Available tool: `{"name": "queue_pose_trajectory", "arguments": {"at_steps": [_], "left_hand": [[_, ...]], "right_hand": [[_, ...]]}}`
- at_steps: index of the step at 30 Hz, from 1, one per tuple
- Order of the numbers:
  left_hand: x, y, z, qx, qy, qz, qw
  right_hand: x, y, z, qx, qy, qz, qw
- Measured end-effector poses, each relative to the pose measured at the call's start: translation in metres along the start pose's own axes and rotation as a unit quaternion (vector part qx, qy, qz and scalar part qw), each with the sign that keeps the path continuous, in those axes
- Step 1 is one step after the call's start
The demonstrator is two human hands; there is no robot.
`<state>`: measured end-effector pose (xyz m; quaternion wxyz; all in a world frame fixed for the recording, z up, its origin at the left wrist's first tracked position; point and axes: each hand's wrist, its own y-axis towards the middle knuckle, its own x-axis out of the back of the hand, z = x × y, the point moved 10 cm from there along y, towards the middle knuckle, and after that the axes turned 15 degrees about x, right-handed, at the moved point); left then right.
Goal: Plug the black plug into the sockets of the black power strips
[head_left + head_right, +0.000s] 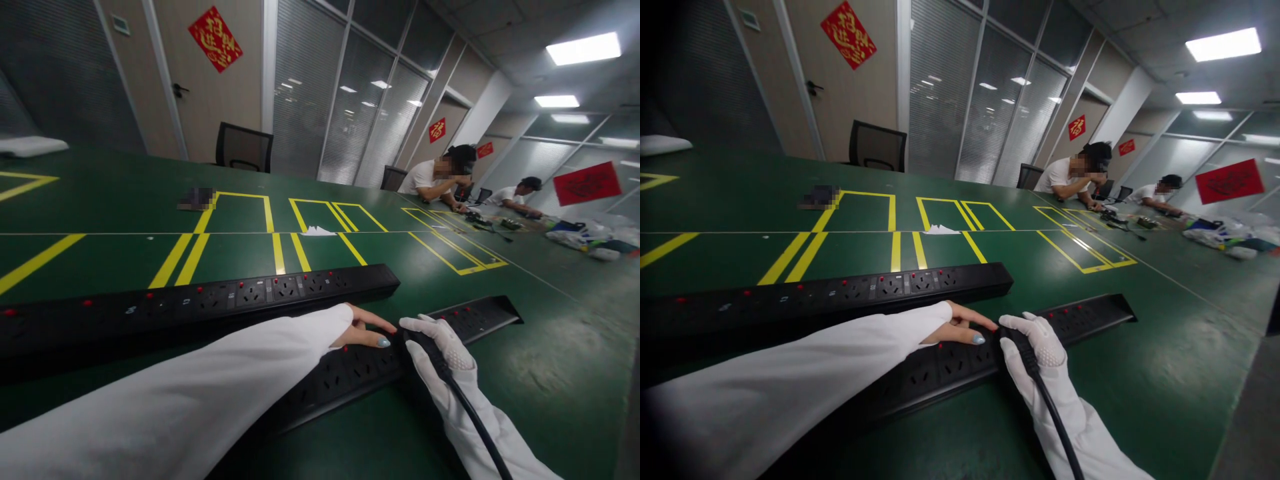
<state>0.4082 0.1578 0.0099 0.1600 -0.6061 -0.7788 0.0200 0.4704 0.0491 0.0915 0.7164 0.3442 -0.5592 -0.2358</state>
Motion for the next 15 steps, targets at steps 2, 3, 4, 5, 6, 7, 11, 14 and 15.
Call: {"name": "queue_pose_trajectory", "arguments": {"at_steps": [2,3,4,5,6,7,11,14,15], "left_hand": [[0.0010,0.0029,-0.0006,-0.022,-0.022,-0.005,0.999],[0.0016,0.0041,-0.0014,-0.037,-0.031,-0.007,0.999],[0.0016,0.0050,-0.0019,-0.050,-0.036,-0.005,0.998],[0.0012,0.0059,-0.0017,-0.058,-0.039,-0.002,0.998],[0.0003,0.0068,-0.0009,-0.060,-0.040,0.004,0.997],[-0.0008,0.0077,0.0004,-0.057,-0.042,0.011,0.997],[-0.0018,0.0102,0.0057,-0.037,-0.050,0.017,0.998],[-0.0010,0.0107,0.0078,-0.027,-0.051,0.011,0.998],[-0.0005,0.0106,0.0080,-0.024,-0.046,0.008,0.999]], "right_hand": [[0.0004,0.0002,0.0000,-0.004,0.000,-0.003,1.000],[0.0006,0.0003,-0.0002,-0.006,0.001,-0.005,1.000],[0.0008,0.0003,-0.0004,-0.008,0.002,-0.006,1.000],[0.0008,0.0001,-0.0009,-0.011,0.002,-0.005,1.000],[0.0005,-0.0001,-0.0014,-0.013,0.001,-0.004,1.000],[0.0000,-0.0004,-0.0020,-0.014,0.001,-0.002,1.000],[-0.0011,-0.0016,-0.0036,-0.018,0.009,-0.003,1.000],[-0.0002,-0.0020,-0.0047,-0.026,0.011,-0.008,1.000],[-0.0002,-0.0018,-0.0046,-0.027,0.011,-0.007,1.000]]}}
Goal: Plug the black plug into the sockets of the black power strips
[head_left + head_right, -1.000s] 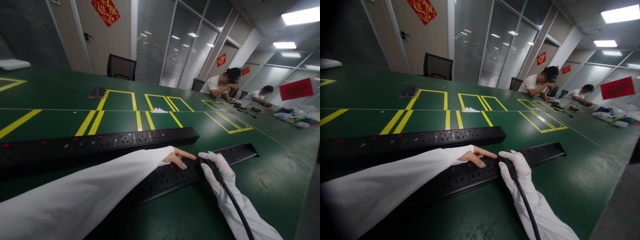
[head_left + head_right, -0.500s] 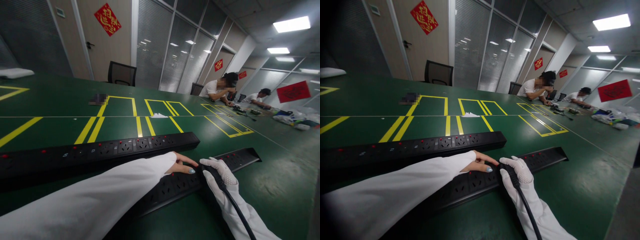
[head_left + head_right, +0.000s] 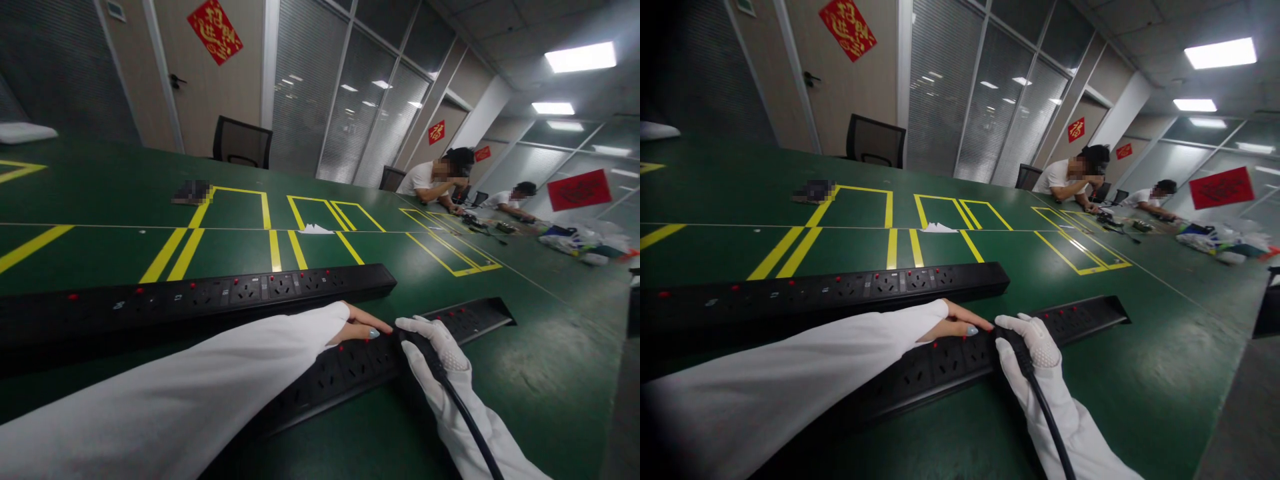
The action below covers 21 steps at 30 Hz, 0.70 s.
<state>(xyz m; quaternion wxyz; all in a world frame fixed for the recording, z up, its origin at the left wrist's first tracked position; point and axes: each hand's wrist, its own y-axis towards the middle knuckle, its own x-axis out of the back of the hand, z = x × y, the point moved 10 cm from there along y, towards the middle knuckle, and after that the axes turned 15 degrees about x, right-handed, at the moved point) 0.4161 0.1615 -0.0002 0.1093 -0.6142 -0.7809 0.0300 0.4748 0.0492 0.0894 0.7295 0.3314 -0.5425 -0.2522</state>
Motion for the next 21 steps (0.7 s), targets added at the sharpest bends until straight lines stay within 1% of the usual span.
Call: {"name": "queue_pose_trajectory", "arguments": {"at_steps": [5,10,15,21], "left_hand": [[0.0017,-0.0012,0.0009,0.020,0.032,-0.011,0.999],[0.0014,-0.0021,0.0007,0.018,0.019,-0.017,1.000],[-0.0013,-0.0025,0.0010,0.013,0.011,-0.001,1.000],[-0.0040,-0.0035,-0.0005,-0.004,-0.021,0.023,1.000]], "right_hand": [[0.0004,0.0013,0.0029,0.008,0.003,0.001,1.000],[0.0006,0.0012,0.0030,0.014,-0.004,-0.001,1.000],[0.0006,0.0020,0.0052,0.030,-0.010,-0.001,0.999],[-0.0006,-0.0007,0.0011,0.032,-0.007,0.000,0.999]]}}
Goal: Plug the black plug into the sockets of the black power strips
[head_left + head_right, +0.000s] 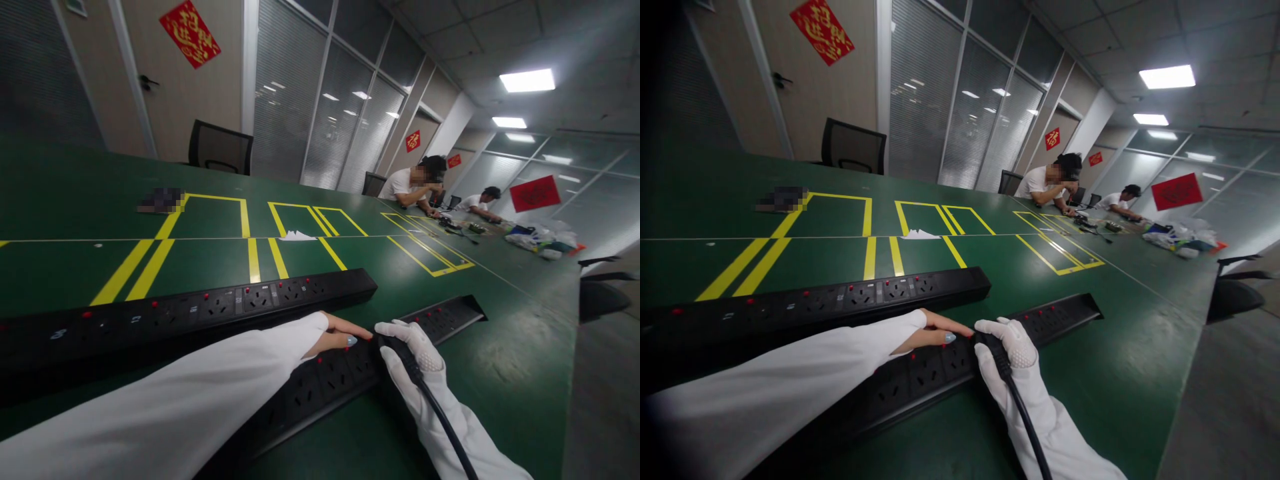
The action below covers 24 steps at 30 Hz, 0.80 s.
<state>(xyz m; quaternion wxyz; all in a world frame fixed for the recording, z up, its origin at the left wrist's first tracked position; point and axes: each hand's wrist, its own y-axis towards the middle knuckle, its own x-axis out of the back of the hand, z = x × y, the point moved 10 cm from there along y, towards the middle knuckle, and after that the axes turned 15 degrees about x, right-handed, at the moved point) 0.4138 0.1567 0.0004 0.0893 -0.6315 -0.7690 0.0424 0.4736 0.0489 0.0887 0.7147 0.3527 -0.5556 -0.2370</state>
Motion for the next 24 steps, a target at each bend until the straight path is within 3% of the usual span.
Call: {"name": "queue_pose_trajectory", "arguments": {"at_steps": [11,17,24], "left_hand": [[0.000,-0.003,-0.007,-0.041,0.049,0.000,0.998],[-0.002,-0.003,-0.004,-0.031,0.030,0.010,0.999],[0.000,-0.011,-0.015,-0.039,0.089,-0.004,0.995]], "right_hand": [[-0.001,0.000,0.002,0.002,0.005,-0.002,1.000],[0.000,0.000,0.001,0.006,0.006,-0.010,1.000],[0.002,0.000,0.001,0.006,-0.002,-0.012,1.000]]}}
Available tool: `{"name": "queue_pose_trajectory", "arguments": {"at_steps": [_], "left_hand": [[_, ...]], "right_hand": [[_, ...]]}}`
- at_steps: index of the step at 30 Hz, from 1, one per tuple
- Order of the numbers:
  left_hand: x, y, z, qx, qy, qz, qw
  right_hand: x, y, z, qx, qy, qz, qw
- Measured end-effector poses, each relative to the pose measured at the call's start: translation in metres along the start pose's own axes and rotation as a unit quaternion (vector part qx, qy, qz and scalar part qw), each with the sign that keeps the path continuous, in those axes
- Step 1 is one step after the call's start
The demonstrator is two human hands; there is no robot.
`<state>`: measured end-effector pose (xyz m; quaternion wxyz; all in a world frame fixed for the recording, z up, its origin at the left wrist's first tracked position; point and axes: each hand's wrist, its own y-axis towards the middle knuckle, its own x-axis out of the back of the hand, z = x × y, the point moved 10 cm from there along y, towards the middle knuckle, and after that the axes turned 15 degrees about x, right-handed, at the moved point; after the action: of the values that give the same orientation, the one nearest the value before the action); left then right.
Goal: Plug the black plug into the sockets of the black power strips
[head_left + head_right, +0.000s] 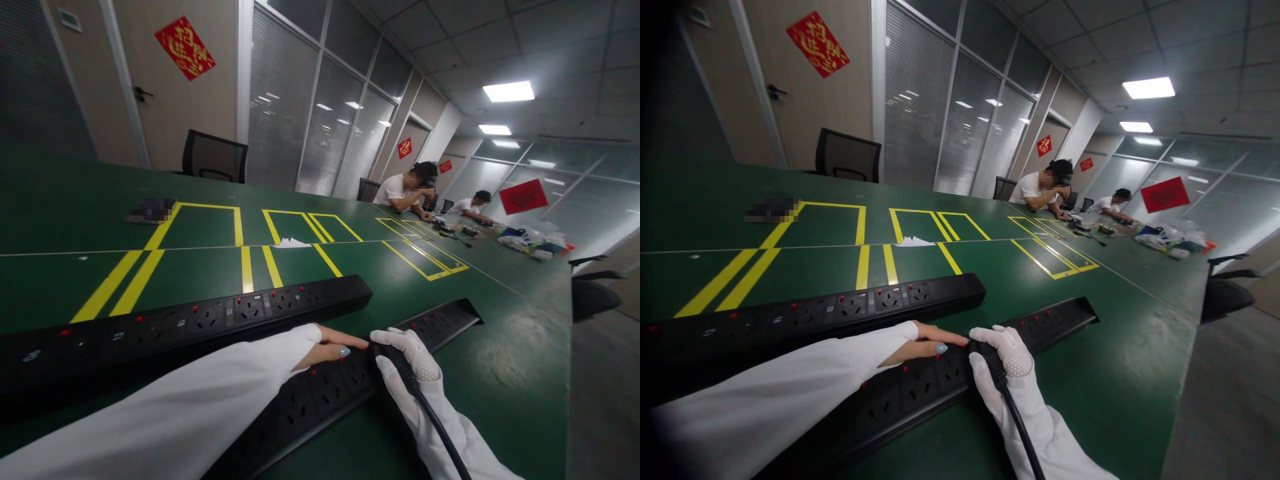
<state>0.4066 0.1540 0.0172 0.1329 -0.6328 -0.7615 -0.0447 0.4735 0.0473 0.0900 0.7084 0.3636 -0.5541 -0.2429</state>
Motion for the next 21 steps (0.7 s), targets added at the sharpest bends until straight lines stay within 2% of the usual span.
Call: {"name": "queue_pose_trajectory", "arguments": {"at_steps": [5,10,21], "left_hand": [[0.000,-0.003,-0.004,-0.005,0.022,0.003,1.000],[0.000,-0.001,0.004,0.020,0.000,0.007,1.000],[-0.001,-0.001,0.006,0.023,-0.016,0.021,0.999]], "right_hand": [[-0.001,0.000,0.000,-0.001,0.008,0.009,1.000],[-0.002,0.000,-0.001,-0.004,0.002,0.008,1.000],[-0.002,-0.002,-0.002,-0.006,0.014,0.012,1.000]]}}
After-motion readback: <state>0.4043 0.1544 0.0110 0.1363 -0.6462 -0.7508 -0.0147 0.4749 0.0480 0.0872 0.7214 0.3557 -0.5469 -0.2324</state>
